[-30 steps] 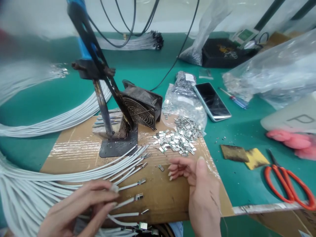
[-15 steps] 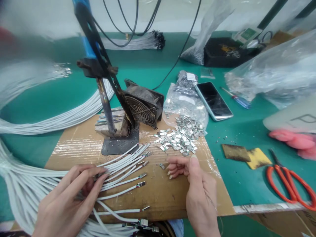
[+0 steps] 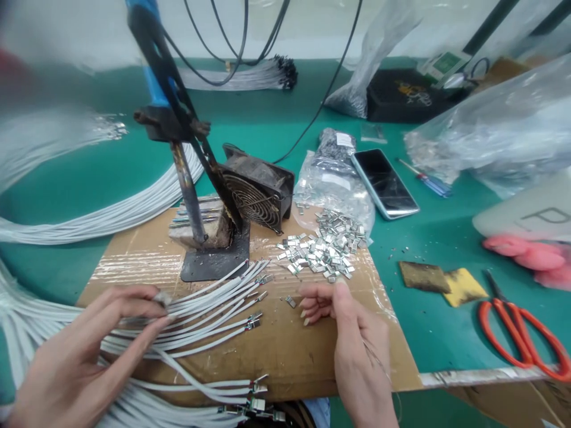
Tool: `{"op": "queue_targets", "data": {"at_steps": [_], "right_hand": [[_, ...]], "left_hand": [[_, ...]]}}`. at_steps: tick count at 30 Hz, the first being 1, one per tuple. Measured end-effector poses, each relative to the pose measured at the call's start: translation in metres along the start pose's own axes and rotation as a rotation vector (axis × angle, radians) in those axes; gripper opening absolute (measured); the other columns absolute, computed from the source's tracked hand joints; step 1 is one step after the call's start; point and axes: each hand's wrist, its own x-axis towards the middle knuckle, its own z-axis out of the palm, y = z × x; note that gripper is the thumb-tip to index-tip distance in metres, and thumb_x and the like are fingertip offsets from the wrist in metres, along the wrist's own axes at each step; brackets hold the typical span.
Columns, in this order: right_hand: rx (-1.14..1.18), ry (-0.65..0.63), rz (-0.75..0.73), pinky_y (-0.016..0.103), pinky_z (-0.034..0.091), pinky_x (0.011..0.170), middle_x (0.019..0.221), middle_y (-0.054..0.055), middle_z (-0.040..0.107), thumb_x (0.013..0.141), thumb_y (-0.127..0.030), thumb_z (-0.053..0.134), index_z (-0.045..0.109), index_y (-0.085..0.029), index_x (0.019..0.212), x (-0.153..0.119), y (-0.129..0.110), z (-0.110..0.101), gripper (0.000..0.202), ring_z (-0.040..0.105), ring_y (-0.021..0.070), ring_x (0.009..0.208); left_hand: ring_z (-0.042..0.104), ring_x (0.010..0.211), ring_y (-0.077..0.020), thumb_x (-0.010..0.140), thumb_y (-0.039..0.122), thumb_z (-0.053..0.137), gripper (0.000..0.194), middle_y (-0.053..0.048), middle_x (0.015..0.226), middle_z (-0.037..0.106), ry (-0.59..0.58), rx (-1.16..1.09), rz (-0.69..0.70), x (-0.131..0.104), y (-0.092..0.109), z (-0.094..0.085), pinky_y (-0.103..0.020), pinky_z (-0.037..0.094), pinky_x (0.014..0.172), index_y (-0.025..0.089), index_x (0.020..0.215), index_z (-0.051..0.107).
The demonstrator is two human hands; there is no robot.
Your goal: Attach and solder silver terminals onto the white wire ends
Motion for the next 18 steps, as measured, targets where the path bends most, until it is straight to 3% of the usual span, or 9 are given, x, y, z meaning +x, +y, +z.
{"op": "queue_targets", "data": {"at_steps": [5, 8, 10, 14, 18], "right_hand": [[-0.29, -0.099, -0.116, 0.019, 0.053, 0.052, 0.072, 0.001, 0.073, 0.088, -0.042, 0.075, 0.08, -0.024, 0.089, 0.007, -0.001, 0.0, 0.019, 0.064, 0.012, 0.058], [-0.421, -0.172, -0.183, 0.022, 0.049, 0.054, 0.071, -0.001, 0.068, 0.085, -0.034, 0.075, 0.077, -0.025, 0.084, 0.011, -0.001, 0.002, 0.009, 0.058, 0.0119, 0.055], [-0.471, -0.191, -0.202, 0.025, 0.048, 0.056, 0.069, -0.001, 0.066, 0.085, -0.032, 0.072, 0.074, -0.026, 0.08, 0.01, -0.002, 0.004, 0.009, 0.058, 0.013, 0.057], [-0.478, -0.163, -0.172, 0.027, 0.049, 0.061, 0.073, -0.001, 0.067, 0.089, -0.035, 0.067, 0.072, -0.026, 0.081, 0.004, -0.003, 0.005, 0.014, 0.059, 0.0144, 0.059], [-0.37, -0.098, -0.052, 0.024, 0.054, 0.059, 0.079, 0.001, 0.072, 0.094, -0.044, 0.066, 0.071, -0.025, 0.093, -0.005, 0.0, 0.007, 0.02, 0.067, 0.0146, 0.064]], "left_hand": [[0.073, 0.087, -0.0138, 0.096, 0.032, 0.066, 0.013, 0.006, 0.098, 0.077, -0.182, -0.217, -0.222, -0.001, 0.014, -0.011, -0.015, 0.051, 0.078, 0.036, 0.108, 0.067], [0.075, 0.085, -0.0159, 0.098, 0.034, 0.063, 0.015, 0.004, 0.096, 0.08, -0.43, -0.331, -0.17, 0.009, 0.034, -0.007, -0.016, 0.053, 0.072, 0.036, 0.107, 0.074], [0.067, 0.068, -0.0149, 0.1, 0.039, 0.057, 0.02, 0.001, 0.08, 0.075, -0.591, -0.483, -0.223, 0.019, 0.047, 0.0, -0.019, 0.049, 0.058, 0.03, 0.097, 0.074], [0.04, 0.05, -0.0086, 0.098, 0.052, 0.059, 0.032, 0.006, 0.063, 0.052, -0.567, -0.863, -0.62, 0.035, 0.056, 0.018, -0.019, 0.032, 0.046, 0.022, 0.09, 0.065], [0.037, 0.047, -0.0041, 0.096, 0.05, 0.067, 0.032, 0.007, 0.066, 0.053, -0.475, -1.083, -0.698, 0.041, 0.051, 0.023, -0.018, 0.025, 0.044, 0.019, 0.089, 0.063]]}}
